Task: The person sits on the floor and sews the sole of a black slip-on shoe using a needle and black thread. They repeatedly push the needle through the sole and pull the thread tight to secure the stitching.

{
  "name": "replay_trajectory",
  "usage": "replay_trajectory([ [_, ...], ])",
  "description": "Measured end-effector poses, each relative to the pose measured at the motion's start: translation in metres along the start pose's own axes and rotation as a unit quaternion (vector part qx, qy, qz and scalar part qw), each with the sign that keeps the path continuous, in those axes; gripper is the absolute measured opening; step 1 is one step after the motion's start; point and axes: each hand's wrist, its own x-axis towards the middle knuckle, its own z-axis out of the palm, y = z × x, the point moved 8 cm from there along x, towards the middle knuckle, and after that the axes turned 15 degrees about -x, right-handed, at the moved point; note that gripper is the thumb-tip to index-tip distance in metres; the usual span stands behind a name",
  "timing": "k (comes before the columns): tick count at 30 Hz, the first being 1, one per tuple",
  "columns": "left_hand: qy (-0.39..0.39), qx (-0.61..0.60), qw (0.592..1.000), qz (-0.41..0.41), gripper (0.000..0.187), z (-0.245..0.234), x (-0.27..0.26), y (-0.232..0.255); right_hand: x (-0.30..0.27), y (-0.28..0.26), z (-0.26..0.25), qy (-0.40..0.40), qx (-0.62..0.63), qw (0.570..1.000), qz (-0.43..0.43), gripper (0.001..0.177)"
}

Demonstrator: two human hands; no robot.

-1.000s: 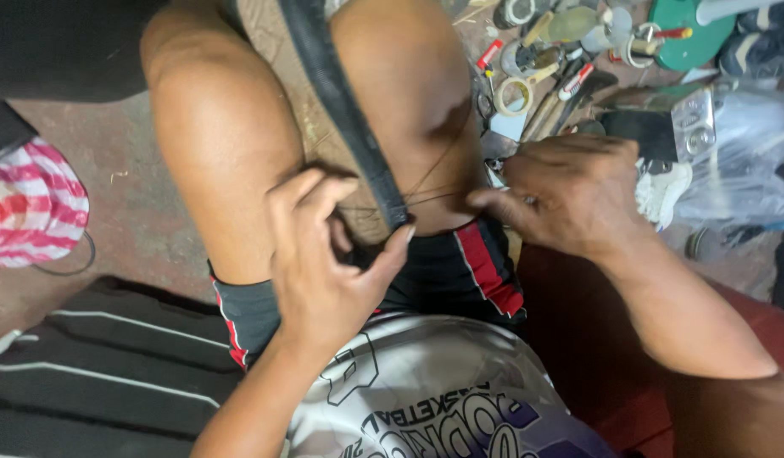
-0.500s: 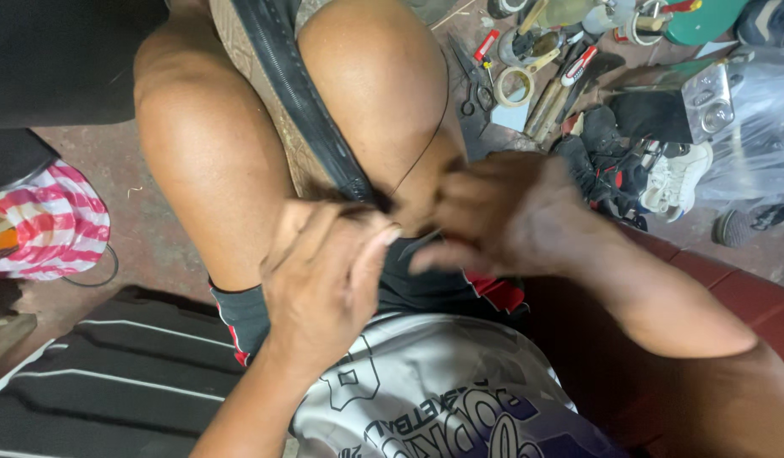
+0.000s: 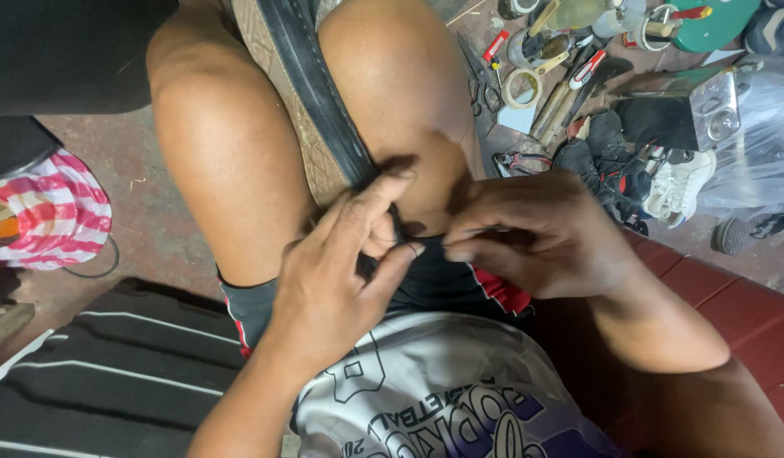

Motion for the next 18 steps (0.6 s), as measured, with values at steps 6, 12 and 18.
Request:
replay_trajectory([
  [6, 0.018, 0.011, 1.0, -0.017, 0.087, 0.003, 0.0, -0.004, 0.007, -0.002, 0.035, 0.009, -0.249, 0.968, -0.015, 0.008],
  [12, 0.034, 0.002, 0.999, -0.022, 0.093, 0.0, -0.004, -0.007, -0.047, 0.105, -0.06, 0.079, -0.463, 0.871, 0.143, 0.009],
  [18, 0.036, -0.02, 0.999, -0.015, 0.09, -0.001, -0.005, -0.008, -0.097, 0.14, -0.131, 0.166, -0.735, 0.654, 0.067, 0.015],
])
